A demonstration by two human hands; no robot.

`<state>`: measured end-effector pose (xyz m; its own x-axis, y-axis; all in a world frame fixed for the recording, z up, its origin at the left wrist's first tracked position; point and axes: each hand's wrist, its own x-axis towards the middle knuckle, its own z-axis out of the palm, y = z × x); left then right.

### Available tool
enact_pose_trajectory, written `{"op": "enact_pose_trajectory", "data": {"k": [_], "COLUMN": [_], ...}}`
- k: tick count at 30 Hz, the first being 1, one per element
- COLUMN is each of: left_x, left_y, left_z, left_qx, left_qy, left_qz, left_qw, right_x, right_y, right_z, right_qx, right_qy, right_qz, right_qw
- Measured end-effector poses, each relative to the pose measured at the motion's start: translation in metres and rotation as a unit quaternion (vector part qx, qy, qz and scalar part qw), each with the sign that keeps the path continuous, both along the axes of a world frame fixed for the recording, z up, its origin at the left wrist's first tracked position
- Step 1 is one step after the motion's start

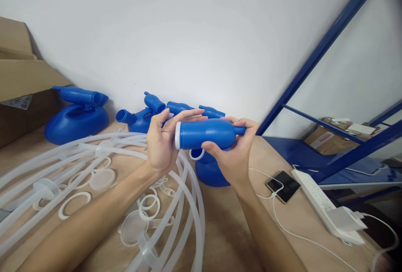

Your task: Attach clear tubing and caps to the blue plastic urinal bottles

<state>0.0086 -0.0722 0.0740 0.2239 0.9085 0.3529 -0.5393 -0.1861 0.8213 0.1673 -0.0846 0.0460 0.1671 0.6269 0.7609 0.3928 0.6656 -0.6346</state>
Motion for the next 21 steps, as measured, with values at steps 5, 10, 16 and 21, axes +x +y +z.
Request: {"op": "enact_pose_trajectory", "data": {"k": [5,10,16,21], "left_x": [0.006,0.003,-0.007,-0.021], "left_y": [-0.005,0.002,0.011,0.018], "left_z": [-0.017,-0.036,-0.036,-0.019], "left_qx": [0.162,0.284,0.512,0.555], "left_qy": [0.029,0.088,0.205,0.402], "left_qz": [0.149,0.210,0.238,0.165], "left_qw": [0.975,0.931,0.799,0.709], "right_x": [-0.004,-0.001,0.017,0.036], "right_y": [-0.008,-0.008,0.002,0.009], "right_z": [0.003,0.007,0.013,0.022], "right_qx": [-0.051,-0.072,-0.157,-0.235], "right_qy": [-0.038,-0.051,-0.062,-0.045], "right_qz": [0.025,0.055,0.148,0.184], "right_qw": [0.998,0.995,0.975,0.953]}}
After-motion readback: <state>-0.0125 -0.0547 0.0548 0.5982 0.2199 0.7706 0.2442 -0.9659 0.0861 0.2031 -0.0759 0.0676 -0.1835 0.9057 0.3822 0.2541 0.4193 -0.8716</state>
